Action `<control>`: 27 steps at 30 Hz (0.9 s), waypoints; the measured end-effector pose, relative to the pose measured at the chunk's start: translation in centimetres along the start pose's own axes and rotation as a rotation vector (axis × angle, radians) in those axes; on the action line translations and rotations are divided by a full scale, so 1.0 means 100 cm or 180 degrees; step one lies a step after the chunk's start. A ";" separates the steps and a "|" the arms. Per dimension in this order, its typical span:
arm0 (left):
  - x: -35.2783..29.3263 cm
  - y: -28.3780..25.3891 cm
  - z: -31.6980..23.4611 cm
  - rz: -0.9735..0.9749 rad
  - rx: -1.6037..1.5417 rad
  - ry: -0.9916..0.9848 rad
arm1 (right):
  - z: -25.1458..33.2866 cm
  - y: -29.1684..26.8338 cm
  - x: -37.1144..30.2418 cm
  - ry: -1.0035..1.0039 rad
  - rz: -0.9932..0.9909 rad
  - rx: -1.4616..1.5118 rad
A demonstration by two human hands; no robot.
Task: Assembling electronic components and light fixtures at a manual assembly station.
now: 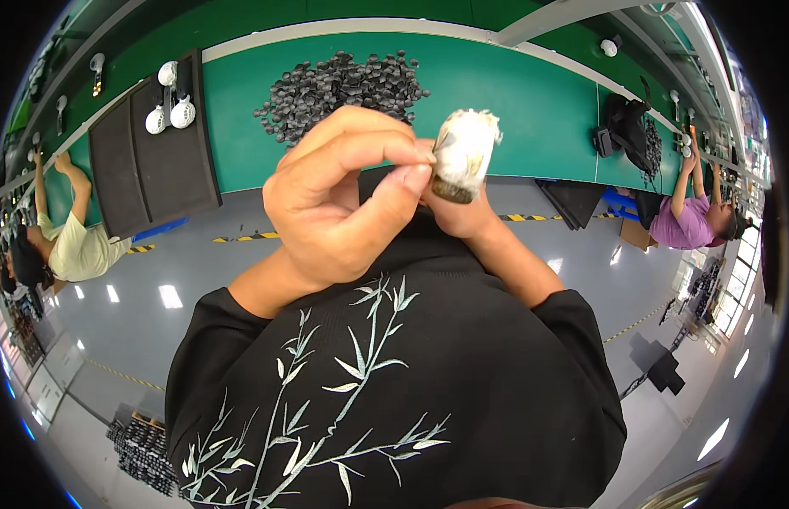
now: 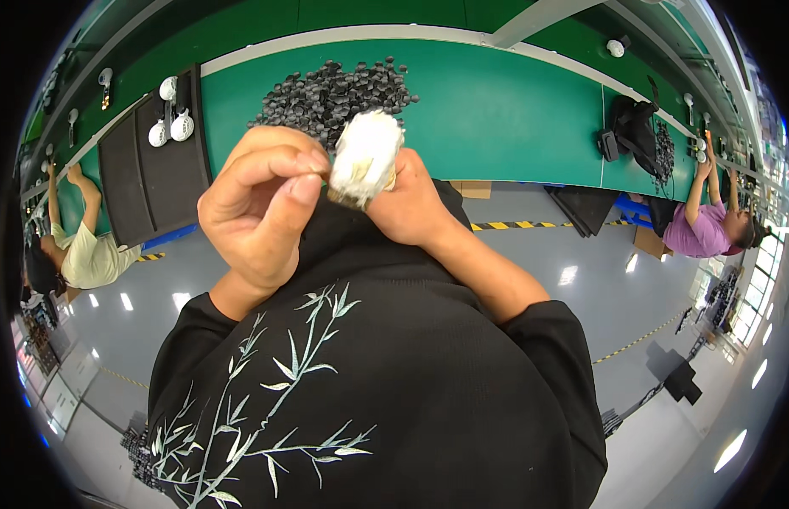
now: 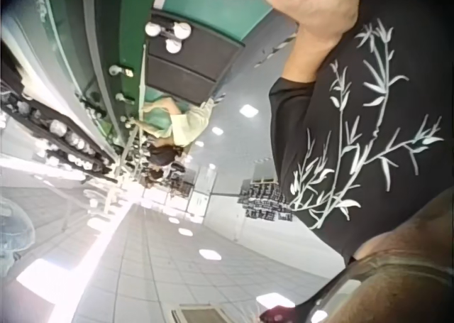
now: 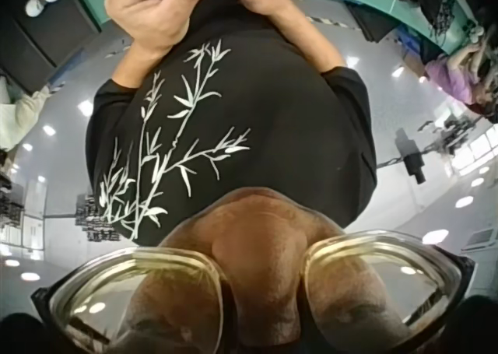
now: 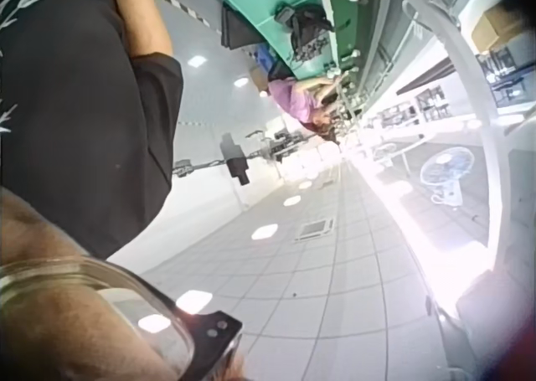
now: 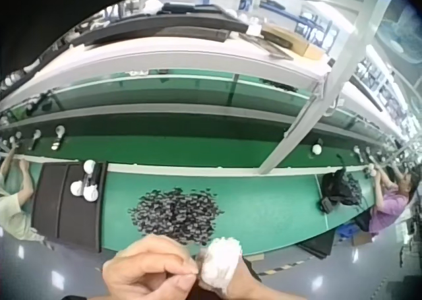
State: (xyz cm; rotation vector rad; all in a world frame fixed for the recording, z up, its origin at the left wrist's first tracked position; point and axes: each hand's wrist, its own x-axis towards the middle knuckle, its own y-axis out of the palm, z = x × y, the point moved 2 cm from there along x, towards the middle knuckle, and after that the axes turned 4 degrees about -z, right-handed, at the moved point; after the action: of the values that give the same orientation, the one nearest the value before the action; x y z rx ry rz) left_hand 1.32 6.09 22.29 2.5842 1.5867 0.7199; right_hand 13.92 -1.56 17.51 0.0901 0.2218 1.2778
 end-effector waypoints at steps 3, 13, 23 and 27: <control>-0.002 0.001 -0.003 0.0194 0.0272 0.0321 | -0.013 -0.007 0.004 0.0342 -0.0107 -0.0030; 0.003 -0.004 0.002 0.0177 0.0443 0.0636 | -0.024 -0.006 0.013 0.0455 0.0016 0.0174; 0.002 -0.007 0.004 -0.0112 0.0388 0.0460 | -0.026 -0.002 0.016 0.0576 0.0018 0.0148; 0.002 -0.009 0.004 0.0019 0.0423 0.0454 | -0.025 -0.002 0.016 0.0601 0.0021 0.0191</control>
State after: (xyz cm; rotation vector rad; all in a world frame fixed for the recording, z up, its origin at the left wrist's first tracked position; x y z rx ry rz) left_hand 0.81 6.73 21.76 2.6856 1.7234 0.8447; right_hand 13.97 -0.25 14.85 0.0212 0.4225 1.2870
